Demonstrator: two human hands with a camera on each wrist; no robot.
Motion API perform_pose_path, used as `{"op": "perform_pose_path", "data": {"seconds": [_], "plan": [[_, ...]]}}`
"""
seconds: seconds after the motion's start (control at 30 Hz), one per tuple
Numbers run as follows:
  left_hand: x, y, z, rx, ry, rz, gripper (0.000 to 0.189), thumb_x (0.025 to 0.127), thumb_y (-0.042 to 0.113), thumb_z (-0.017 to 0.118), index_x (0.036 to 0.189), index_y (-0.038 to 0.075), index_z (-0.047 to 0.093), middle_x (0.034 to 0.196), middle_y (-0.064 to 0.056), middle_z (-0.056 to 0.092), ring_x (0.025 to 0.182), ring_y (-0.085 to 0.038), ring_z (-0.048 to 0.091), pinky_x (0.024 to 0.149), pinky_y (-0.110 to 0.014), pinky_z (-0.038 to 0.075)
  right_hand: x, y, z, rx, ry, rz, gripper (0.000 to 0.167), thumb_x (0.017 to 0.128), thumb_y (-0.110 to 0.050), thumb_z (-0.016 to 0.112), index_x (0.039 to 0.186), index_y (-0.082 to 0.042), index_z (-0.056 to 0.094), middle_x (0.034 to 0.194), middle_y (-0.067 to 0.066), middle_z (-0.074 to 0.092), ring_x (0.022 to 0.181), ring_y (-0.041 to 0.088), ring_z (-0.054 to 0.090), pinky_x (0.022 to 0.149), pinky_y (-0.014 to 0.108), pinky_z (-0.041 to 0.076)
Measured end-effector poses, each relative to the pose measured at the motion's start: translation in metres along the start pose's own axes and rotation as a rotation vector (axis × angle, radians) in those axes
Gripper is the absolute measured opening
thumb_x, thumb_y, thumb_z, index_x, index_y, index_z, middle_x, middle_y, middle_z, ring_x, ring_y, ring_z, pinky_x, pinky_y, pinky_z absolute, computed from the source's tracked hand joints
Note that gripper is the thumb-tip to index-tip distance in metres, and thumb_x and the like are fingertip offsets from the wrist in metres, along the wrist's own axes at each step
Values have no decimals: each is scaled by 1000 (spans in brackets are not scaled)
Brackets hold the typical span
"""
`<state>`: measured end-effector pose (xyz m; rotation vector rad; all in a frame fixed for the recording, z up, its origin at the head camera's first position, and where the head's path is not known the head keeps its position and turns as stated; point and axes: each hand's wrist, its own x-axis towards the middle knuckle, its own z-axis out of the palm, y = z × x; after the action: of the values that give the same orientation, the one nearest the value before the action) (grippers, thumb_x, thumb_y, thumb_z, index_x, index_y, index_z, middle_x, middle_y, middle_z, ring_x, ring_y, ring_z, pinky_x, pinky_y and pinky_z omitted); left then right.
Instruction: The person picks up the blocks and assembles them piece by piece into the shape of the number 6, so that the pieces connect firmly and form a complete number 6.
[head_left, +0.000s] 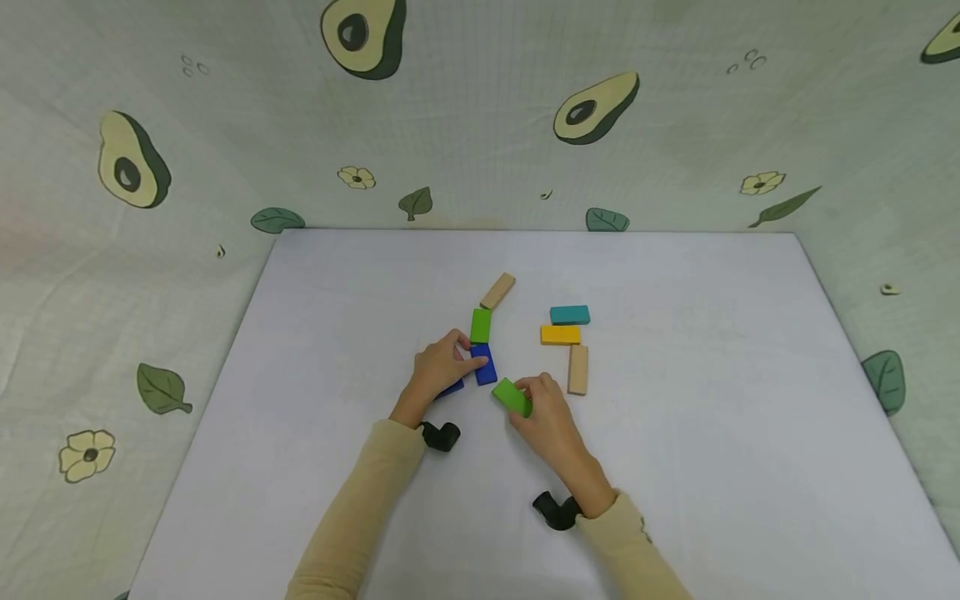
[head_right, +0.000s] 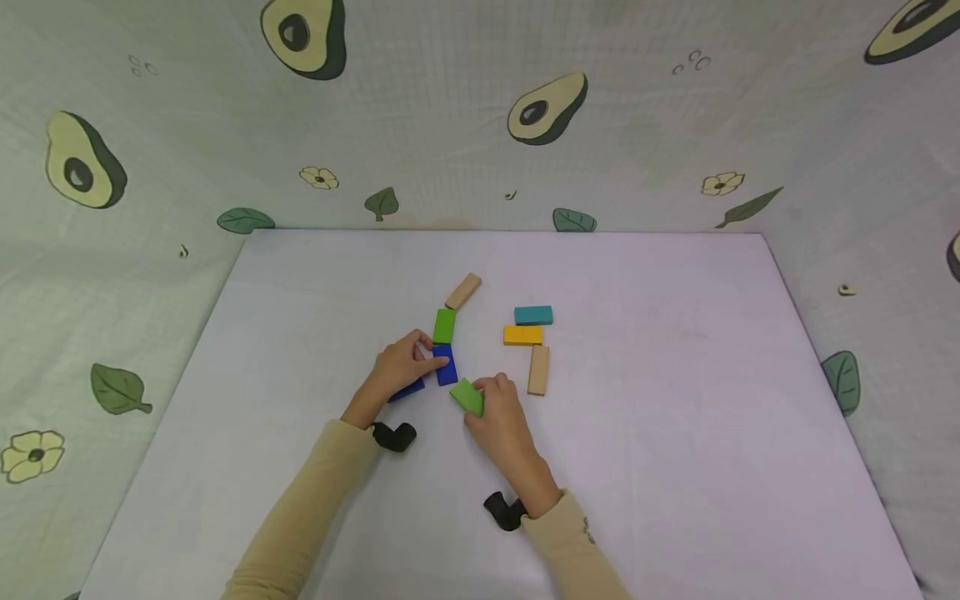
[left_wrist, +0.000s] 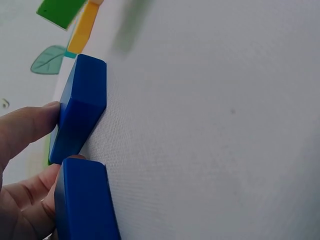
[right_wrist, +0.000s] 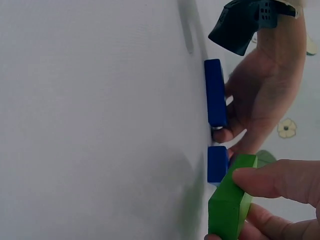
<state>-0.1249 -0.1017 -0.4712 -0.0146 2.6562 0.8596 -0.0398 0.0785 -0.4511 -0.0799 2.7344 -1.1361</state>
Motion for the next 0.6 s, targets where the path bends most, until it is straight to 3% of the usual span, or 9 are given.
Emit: {"op": "perform_pose_path", "data": {"seconds": [0.6], "plan": [[1,-1,0,-1,-16,11,43,82,48,66,106,15,54,82,-4,61,74,-19,54,76,-37,32,8,6,11,6,-28,-18,36,75,-6,74,107,2,59,93,11,51,86,21,48,73,31,44]]}}
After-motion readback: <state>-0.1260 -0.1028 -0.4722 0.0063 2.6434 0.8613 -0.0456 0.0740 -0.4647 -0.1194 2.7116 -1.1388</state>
